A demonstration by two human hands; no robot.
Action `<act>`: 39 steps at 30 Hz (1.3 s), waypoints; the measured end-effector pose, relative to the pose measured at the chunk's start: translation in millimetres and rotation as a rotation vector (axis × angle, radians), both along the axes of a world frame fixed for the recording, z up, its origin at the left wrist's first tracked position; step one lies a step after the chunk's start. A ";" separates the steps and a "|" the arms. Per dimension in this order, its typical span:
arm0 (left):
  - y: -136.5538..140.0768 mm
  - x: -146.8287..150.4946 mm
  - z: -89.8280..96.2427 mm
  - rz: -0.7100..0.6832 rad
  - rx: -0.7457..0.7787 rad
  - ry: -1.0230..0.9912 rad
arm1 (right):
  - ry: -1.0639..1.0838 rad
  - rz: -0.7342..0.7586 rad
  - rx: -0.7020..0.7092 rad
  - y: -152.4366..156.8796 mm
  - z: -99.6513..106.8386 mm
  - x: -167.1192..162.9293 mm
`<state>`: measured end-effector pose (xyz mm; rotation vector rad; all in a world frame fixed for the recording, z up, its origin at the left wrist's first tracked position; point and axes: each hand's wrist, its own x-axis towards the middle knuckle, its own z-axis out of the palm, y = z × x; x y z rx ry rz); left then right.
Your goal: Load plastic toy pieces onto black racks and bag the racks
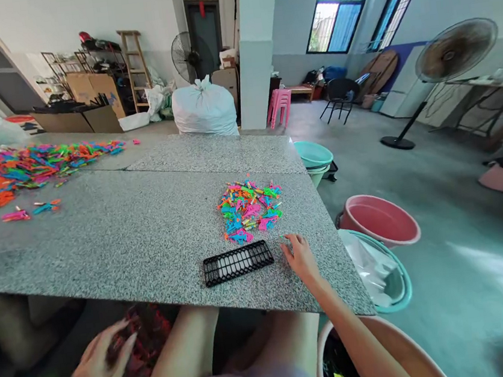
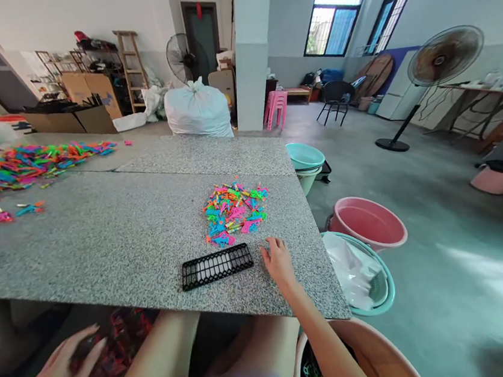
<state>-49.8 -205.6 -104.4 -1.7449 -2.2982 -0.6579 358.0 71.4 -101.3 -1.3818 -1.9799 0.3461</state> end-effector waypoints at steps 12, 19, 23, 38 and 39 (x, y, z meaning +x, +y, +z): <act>143.3 -16.0 -19.5 0.091 -0.144 -0.012 | -0.383 -0.086 0.072 -5.1 -40.0 4.0; 140.4 -11.5 -10.8 0.115 -0.211 0.005 | -0.408 -0.077 0.074 -8.1 -34.6 3.6; 140.8 -9.4 -8.4 0.115 -0.217 0.012 | -0.404 -0.077 0.072 -9.2 -32.8 3.0; 140.6 -8.7 -10.9 0.096 -0.198 0.037 | -0.382 -0.074 0.080 -4.4 -42.5 6.9; 140.4 -8.4 -11.0 0.092 -0.202 0.040 | -0.373 -0.077 0.073 -3.9 -42.6 7.0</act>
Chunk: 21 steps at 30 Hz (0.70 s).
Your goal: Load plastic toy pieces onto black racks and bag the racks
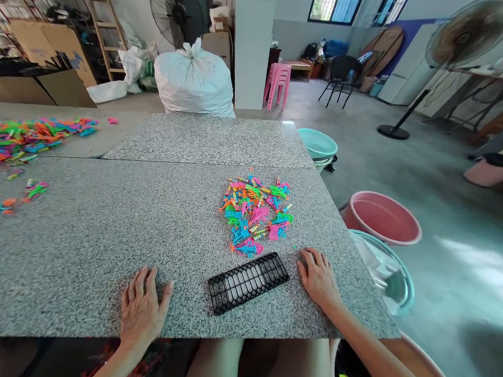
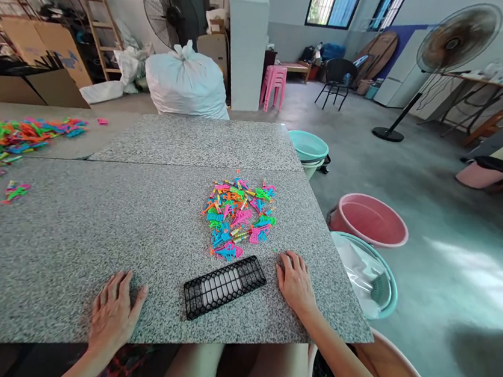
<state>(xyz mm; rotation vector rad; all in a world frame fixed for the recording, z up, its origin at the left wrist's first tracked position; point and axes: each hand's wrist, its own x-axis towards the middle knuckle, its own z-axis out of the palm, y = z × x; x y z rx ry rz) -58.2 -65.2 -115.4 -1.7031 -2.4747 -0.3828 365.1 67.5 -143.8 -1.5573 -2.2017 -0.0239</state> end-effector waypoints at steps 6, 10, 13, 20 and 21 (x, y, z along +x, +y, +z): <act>-1.7 0.1 -0.9 -0.026 -0.014 -0.013 | 0.043 -0.020 -0.043 0.8 5.2 -1.3; -1.3 0.2 -0.3 -0.053 -0.002 -0.057 | 0.050 -0.029 -0.047 -0.1 10.3 -3.8; -1.1 2.5 1.2 -0.071 0.023 -0.080 | 0.047 -0.037 -0.041 0.2 10.9 -4.5; -1.9 7.6 4.1 -0.095 0.096 -0.085 | 0.047 -0.042 -0.034 2.3 8.5 -3.1; -1.8 7.9 4.3 -0.094 0.095 -0.084 | 0.046 -0.042 -0.032 2.4 8.5 -3.1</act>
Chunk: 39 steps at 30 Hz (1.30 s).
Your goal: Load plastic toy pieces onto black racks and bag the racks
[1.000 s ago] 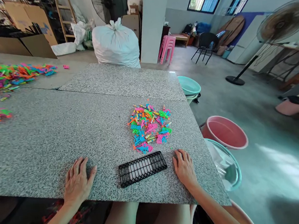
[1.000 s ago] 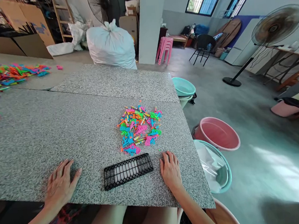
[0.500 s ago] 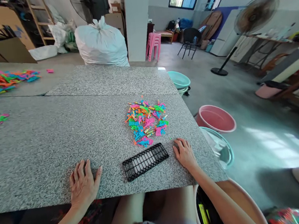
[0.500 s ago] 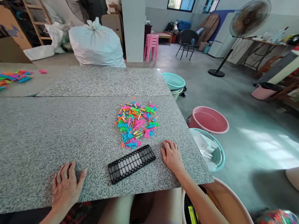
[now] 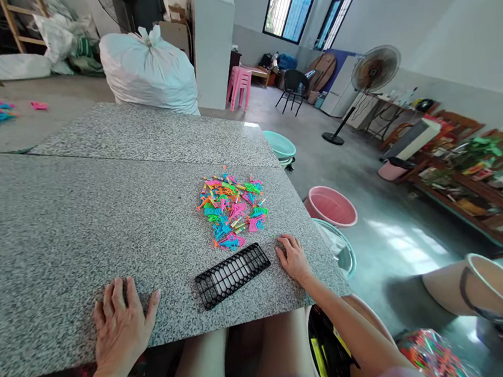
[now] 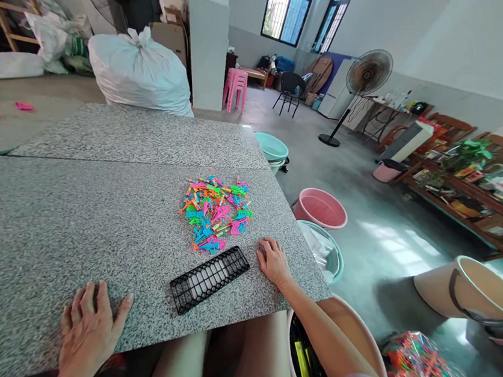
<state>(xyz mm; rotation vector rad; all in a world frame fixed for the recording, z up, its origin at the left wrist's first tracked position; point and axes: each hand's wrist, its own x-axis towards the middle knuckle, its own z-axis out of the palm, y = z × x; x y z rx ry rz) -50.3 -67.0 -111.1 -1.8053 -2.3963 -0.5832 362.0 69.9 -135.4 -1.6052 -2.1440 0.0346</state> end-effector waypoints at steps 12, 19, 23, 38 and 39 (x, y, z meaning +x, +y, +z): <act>1.7 -2.2 -4.5 0.004 -0.050 -0.002 | 0.025 0.011 -0.014 0.4 -0.5 1.4; 2.2 -0.8 -4.8 0.015 -0.038 0.028 | 0.014 0.026 0.018 1.8 -2.5 2.4; 1.2 -1.0 -5.6 0.017 -0.039 0.035 | 0.020 0.020 0.023 2.0 -2.6 1.8; 0.6 -1.9 -12.5 0.016 0.034 0.030 | -0.017 0.031 0.036 -0.6 -5.8 1.1; -1.1 -3.9 -15.3 0.006 0.041 0.024 | -0.030 0.036 0.041 -1.7 -7.7 1.7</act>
